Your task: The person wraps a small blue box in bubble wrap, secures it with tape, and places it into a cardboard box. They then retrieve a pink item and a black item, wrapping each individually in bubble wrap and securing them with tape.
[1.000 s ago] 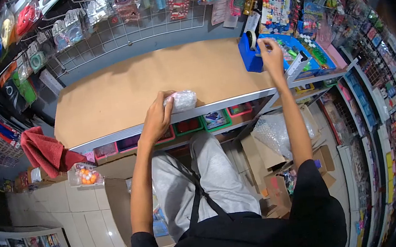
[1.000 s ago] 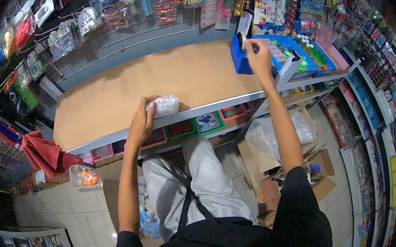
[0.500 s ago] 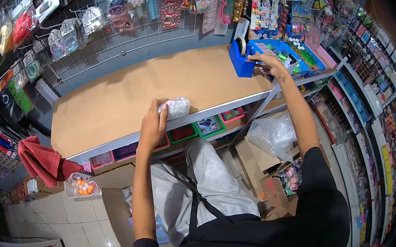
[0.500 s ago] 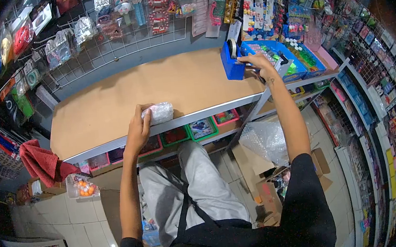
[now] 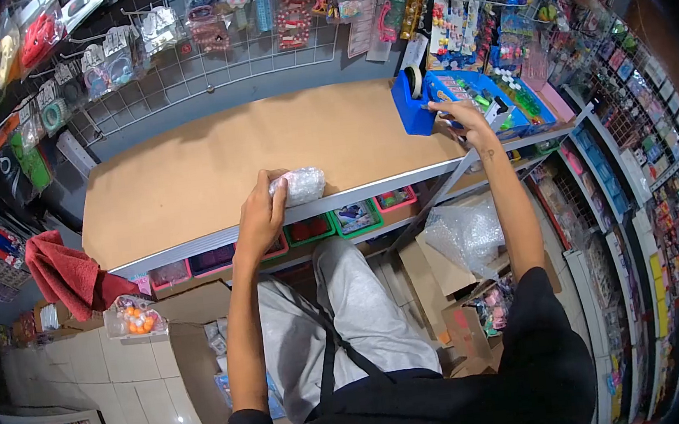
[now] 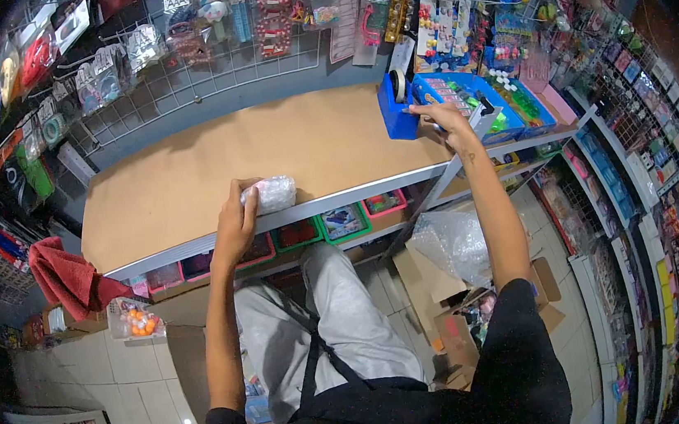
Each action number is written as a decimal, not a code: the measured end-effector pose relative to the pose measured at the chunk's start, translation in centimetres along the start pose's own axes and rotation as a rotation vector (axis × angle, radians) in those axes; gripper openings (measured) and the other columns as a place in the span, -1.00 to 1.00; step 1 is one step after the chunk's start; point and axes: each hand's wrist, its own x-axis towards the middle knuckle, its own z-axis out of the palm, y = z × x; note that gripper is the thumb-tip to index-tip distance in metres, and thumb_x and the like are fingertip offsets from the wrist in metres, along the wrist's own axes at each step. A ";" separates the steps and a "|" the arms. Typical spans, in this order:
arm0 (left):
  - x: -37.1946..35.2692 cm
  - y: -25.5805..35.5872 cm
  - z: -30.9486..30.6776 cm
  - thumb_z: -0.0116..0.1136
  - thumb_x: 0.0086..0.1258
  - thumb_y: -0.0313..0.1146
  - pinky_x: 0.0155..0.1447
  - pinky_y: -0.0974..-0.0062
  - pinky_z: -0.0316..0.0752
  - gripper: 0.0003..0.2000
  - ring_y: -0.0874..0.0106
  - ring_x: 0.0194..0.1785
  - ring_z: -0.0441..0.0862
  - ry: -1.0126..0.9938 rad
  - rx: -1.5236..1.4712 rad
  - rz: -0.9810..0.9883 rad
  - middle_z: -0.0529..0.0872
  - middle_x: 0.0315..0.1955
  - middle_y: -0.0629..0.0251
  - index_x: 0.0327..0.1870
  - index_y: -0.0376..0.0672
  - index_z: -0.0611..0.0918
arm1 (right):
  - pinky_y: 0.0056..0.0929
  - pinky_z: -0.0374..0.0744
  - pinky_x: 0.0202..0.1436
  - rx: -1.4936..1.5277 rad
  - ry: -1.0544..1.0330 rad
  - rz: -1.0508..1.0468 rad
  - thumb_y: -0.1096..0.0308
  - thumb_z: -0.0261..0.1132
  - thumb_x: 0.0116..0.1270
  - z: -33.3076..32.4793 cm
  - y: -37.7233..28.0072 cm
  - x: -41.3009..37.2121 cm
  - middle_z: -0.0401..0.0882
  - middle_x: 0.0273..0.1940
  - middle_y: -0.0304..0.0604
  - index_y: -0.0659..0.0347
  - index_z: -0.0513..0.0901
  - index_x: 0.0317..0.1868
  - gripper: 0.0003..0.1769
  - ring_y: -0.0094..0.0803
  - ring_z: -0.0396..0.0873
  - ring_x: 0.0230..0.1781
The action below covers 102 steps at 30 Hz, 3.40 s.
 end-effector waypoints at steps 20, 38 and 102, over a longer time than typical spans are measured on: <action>0.0 -0.2 0.4 0.00 0.64 -0.26 0.07 0.06 0.53 -0.77 -0.17 0.01 0.67 0.057 0.006 0.020 0.74 -0.09 -0.15 0.06 -0.25 0.51 | -0.51 0.47 -0.24 -0.034 0.398 -0.300 0.14 0.58 0.16 3.8 4.7 1.0 0.70 -0.34 -0.31 0.30 0.85 -0.24 -0.64 -0.54 0.56 -0.35; 0.2 0.7 0.5 0.00 0.63 -0.25 0.02 0.06 0.52 -0.78 -0.12 -0.07 0.68 0.084 0.054 -0.006 0.74 -0.18 -0.10 -0.01 -0.24 0.54 | -0.53 0.46 0.04 0.330 -0.149 -0.342 0.23 0.48 0.35 12.8 -1.0 -13.3 0.75 0.02 -0.23 0.22 0.82 -0.01 -0.70 -0.57 0.59 0.00; -2.8 -2.1 2.3 0.43 0.34 -0.43 0.33 0.19 0.45 -0.42 0.11 0.31 0.53 0.377 0.139 0.414 0.56 0.26 0.04 0.35 -0.18 0.42 | -0.39 0.53 0.29 0.492 -0.391 -0.623 0.43 0.51 0.33 24.1 0.5 -17.0 0.61 0.05 -0.16 0.29 0.54 0.19 -0.52 -0.43 0.58 0.16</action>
